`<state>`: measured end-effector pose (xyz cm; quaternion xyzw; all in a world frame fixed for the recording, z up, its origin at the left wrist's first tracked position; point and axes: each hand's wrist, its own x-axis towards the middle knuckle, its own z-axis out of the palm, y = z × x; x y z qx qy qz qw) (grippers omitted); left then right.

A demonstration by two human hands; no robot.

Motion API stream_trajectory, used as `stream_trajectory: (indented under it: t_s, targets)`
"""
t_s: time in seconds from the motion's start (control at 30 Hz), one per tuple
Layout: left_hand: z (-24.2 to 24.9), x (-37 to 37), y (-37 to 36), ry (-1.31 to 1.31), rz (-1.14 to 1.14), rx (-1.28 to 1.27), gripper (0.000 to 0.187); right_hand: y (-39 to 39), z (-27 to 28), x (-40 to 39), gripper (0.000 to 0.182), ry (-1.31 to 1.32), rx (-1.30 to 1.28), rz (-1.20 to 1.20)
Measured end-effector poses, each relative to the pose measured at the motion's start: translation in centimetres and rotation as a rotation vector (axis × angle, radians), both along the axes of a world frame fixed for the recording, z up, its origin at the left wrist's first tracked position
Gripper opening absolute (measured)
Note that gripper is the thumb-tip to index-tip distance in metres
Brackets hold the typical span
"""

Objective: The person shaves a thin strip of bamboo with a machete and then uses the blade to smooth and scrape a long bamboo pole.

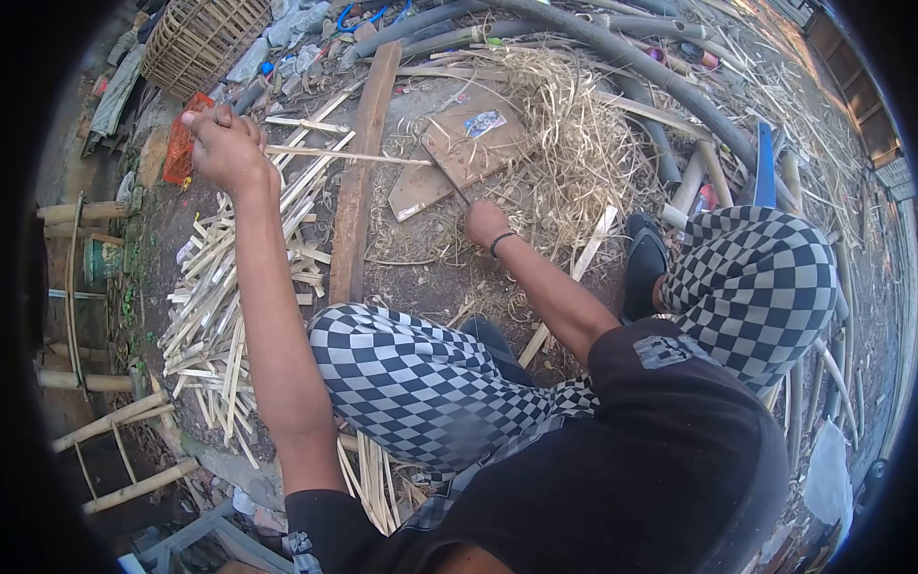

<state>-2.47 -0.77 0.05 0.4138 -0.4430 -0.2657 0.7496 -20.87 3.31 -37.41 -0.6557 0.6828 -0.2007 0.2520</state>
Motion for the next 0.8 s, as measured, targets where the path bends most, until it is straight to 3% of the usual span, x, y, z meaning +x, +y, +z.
stream_trajectory:
  t_s: [0.07,0.13,0.2,0.3,0.43,0.53,0.57,0.63,0.73,0.8]
  targets:
    - [0.3,0.1,-0.4,0.014,0.0,0.002,0.05,-1.0,1.0,-0.5,0.034,0.011,-0.044,0.011]
    - [-0.2,0.3,-0.1,0.028,0.012,0.046,0.051,0.2,5.4,-0.2,0.033,0.023,-0.046,0.033]
    - [0.1,0.2,0.0,0.039,-0.018,0.0,0.051,0.3,10.0,0.5,0.024,-0.135,-0.111,-0.147]
    - [0.1,0.3,0.1,0.016,-0.005,-0.002,0.051,0.7,10.2,0.8,0.024,-0.249,-0.222,-0.159]
    - [0.1,0.8,0.2,0.029,-0.074,-0.019,0.051,0.9,1.1,0.0,0.036,-0.013,-0.042,-0.088]
    - [0.5,2.8,0.8,-0.047,-0.745,0.017,0.058,0.6,1.4,-0.5,0.032,0.118,0.083,0.084]
    - [0.4,3.4,1.0,-0.049,-0.743,0.023,0.058,0.9,2.7,-0.6,0.033,0.043,0.136,-0.021]
    - [0.4,4.2,1.1,-0.064,-0.971,0.058,0.059,0.7,4.1,-0.8,0.034,-0.03,0.186,-0.128]
    - [0.4,4.4,1.1,-0.102,-0.981,0.091,0.055,-0.1,6.9,-0.7,0.036,-0.024,0.03,-0.13]
    - [0.3,4.3,1.2,-0.115,-0.979,0.113,0.054,-0.1,10.5,0.1,0.035,-0.211,-0.223,-0.206]
